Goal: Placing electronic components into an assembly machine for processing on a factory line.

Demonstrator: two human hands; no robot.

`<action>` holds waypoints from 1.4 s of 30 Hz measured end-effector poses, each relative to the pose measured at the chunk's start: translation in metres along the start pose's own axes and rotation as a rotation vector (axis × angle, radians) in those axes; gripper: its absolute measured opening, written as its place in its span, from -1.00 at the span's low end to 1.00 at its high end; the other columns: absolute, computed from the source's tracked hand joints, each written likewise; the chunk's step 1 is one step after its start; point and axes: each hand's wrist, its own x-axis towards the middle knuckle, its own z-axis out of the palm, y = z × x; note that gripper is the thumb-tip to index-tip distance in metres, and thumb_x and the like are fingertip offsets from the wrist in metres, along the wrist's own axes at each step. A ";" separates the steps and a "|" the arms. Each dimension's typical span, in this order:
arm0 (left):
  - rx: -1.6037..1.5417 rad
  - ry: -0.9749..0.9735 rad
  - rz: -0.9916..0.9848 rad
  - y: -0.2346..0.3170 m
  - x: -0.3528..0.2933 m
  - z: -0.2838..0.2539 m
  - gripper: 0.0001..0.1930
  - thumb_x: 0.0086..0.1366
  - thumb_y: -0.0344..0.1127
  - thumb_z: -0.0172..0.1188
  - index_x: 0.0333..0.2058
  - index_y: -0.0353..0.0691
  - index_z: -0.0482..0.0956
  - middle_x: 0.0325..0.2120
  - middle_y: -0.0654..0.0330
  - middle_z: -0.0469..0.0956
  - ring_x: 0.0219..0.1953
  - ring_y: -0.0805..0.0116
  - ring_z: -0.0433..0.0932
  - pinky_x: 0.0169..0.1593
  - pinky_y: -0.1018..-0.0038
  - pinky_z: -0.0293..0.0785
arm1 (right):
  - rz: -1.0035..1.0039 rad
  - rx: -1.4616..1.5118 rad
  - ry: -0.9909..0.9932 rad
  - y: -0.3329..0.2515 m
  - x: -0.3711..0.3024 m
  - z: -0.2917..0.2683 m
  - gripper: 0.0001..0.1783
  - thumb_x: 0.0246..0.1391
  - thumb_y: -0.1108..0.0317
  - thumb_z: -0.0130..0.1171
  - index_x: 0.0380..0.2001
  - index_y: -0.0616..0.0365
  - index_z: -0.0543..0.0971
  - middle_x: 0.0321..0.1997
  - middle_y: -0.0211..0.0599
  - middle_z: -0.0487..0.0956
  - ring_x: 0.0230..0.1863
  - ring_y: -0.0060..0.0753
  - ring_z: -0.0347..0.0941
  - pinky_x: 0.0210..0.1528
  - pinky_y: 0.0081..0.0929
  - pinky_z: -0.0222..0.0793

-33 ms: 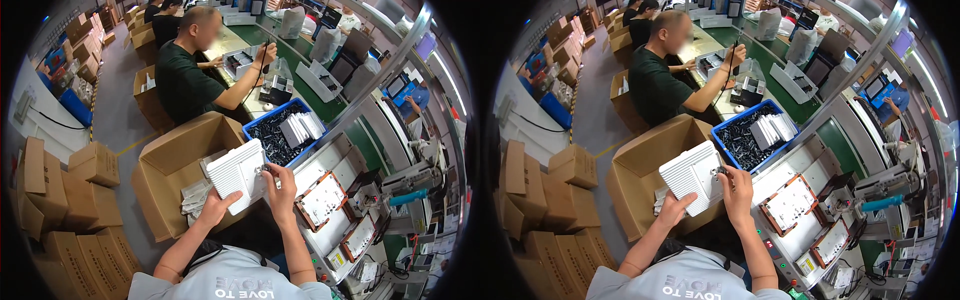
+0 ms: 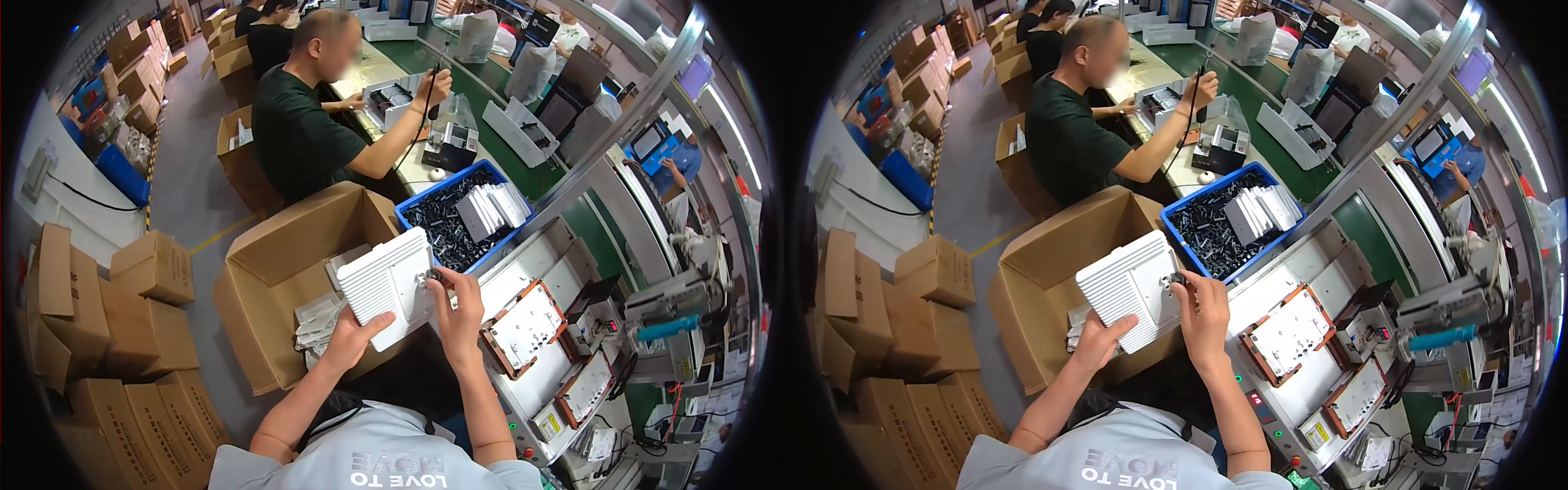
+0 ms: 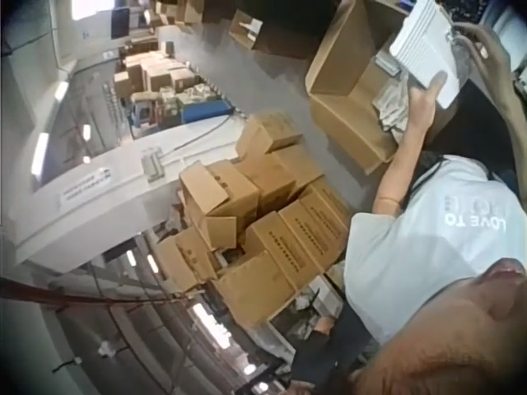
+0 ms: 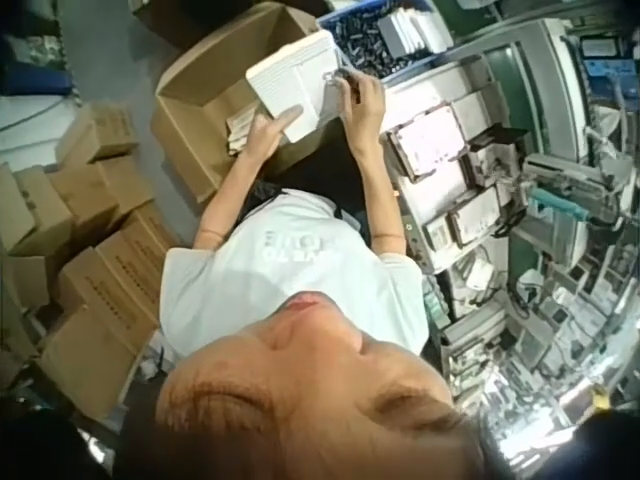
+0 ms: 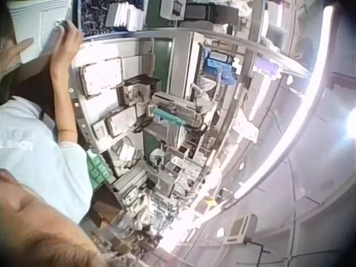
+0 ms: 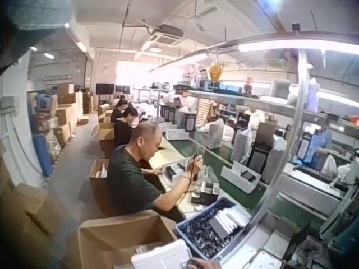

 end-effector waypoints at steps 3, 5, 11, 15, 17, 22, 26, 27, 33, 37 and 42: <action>0.153 -0.001 -0.010 0.001 0.003 -0.008 -0.57 0.17 -0.43 0.25 0.02 -0.33 0.39 -0.09 0.18 0.48 -0.06 0.42 0.45 0.02 0.47 0.37 | 0.114 0.041 -0.062 0.000 0.002 0.004 -0.73 -0.03 0.48 0.28 -0.22 0.26 0.51 -0.40 -0.28 0.48 -0.40 -0.46 0.40 -0.35 -0.54 0.37; 0.119 0.006 -0.033 0.001 0.009 -0.018 -0.56 0.17 -0.42 0.26 0.02 -0.33 0.40 -0.10 0.17 0.49 -0.06 0.41 0.45 0.02 0.47 0.37 | 0.229 0.130 -0.123 0.003 0.005 0.010 -0.71 -0.04 0.48 0.29 -0.21 0.24 0.50 -0.41 -0.32 0.49 -0.41 -0.51 0.40 -0.32 -0.54 0.35; 0.076 0.016 -0.106 0.003 0.024 -0.048 -0.57 0.16 -0.47 0.24 0.01 -0.34 0.40 -0.10 0.16 0.50 -0.05 0.38 0.46 0.03 0.45 0.37 | 0.391 0.275 -0.338 0.018 0.014 0.036 -0.61 -0.06 0.40 0.34 -0.18 0.23 0.41 -0.37 -0.30 0.48 -0.37 -0.54 0.40 -0.29 -0.58 0.35; -0.078 0.051 -0.241 -0.001 0.037 -0.088 -0.56 0.14 -0.54 0.21 0.02 -0.37 0.38 -0.08 0.13 0.49 -0.05 0.34 0.47 0.04 0.41 0.39 | 0.726 0.661 -0.810 0.073 0.029 0.068 -0.46 -0.14 0.17 0.39 -0.14 0.21 0.43 -0.23 -0.36 0.48 -0.29 -0.56 0.39 -0.18 -0.55 0.34; -0.170 0.109 -0.300 -0.011 0.041 -0.107 -0.56 0.15 -0.54 0.19 0.03 -0.39 0.35 -0.08 0.09 0.48 -0.03 0.30 0.47 0.05 0.38 0.40 | 0.746 0.738 -1.086 0.111 0.025 0.098 -0.43 0.01 0.04 0.24 -0.03 0.22 0.42 -0.14 -0.31 0.49 -0.16 -0.53 0.40 -0.07 -0.51 0.33; -0.287 0.377 -0.340 -0.028 0.037 -0.152 -0.51 0.22 -0.52 0.08 0.12 -0.40 0.22 0.00 0.03 0.41 0.05 0.20 0.41 0.12 0.33 0.34 | 0.285 -0.366 -0.304 0.241 0.070 0.122 -0.60 -0.02 0.18 0.27 -0.21 0.29 0.53 -0.23 -0.04 0.52 -0.19 -0.11 0.45 -0.13 -0.25 0.36; -0.270 0.413 -0.341 -0.029 0.037 -0.172 -0.51 0.23 -0.51 0.07 0.13 -0.40 0.21 0.00 0.04 0.41 0.04 0.21 0.42 0.11 0.34 0.35 | 0.216 -1.025 -0.087 0.325 0.082 0.094 -0.73 -0.08 0.40 0.19 -0.26 0.20 0.43 -0.17 -0.12 0.45 -0.12 -0.10 0.38 -0.13 -0.28 0.32; -0.264 0.430 -0.340 -0.028 0.038 -0.175 -0.51 0.23 -0.51 0.06 0.13 -0.40 0.20 0.00 0.04 0.41 0.04 0.21 0.42 0.11 0.34 0.35 | 0.185 -1.092 -0.133 0.334 0.080 0.098 -0.77 -0.05 0.42 0.11 -0.27 0.19 0.42 -0.17 -0.13 0.44 -0.12 -0.12 0.37 -0.13 -0.31 0.32; -0.303 0.436 -0.367 -0.031 0.045 -0.183 -0.51 0.23 -0.52 0.05 0.13 -0.39 0.20 0.00 0.03 0.41 0.04 0.20 0.42 0.11 0.34 0.35 | 0.077 -1.300 -0.115 0.353 0.066 0.119 -0.66 0.01 0.45 -0.05 -0.09 0.30 0.36 -0.14 -0.12 0.40 -0.11 -0.15 0.36 -0.07 -0.36 0.31; -0.309 0.421 -0.390 -0.031 0.051 -0.175 -0.53 0.21 -0.54 0.09 0.11 -0.39 0.26 -0.02 0.05 0.44 0.03 0.25 0.44 0.09 0.37 0.36 | 0.020 -1.387 -0.127 0.361 0.061 0.123 -0.47 0.06 0.43 -0.09 0.12 0.42 0.23 -0.01 -0.03 0.34 -0.02 -0.09 0.30 0.13 -0.24 0.20; -0.272 0.384 -0.415 -0.036 0.052 -0.174 -0.51 0.23 -0.54 0.05 0.14 -0.39 0.21 0.01 0.05 0.41 0.06 0.22 0.41 0.12 0.36 0.34 | -0.008 -1.464 -0.035 0.367 0.064 0.136 -0.22 -0.16 0.27 0.22 0.13 0.42 0.22 0.01 -0.03 0.36 0.04 -0.05 0.29 0.13 -0.25 0.20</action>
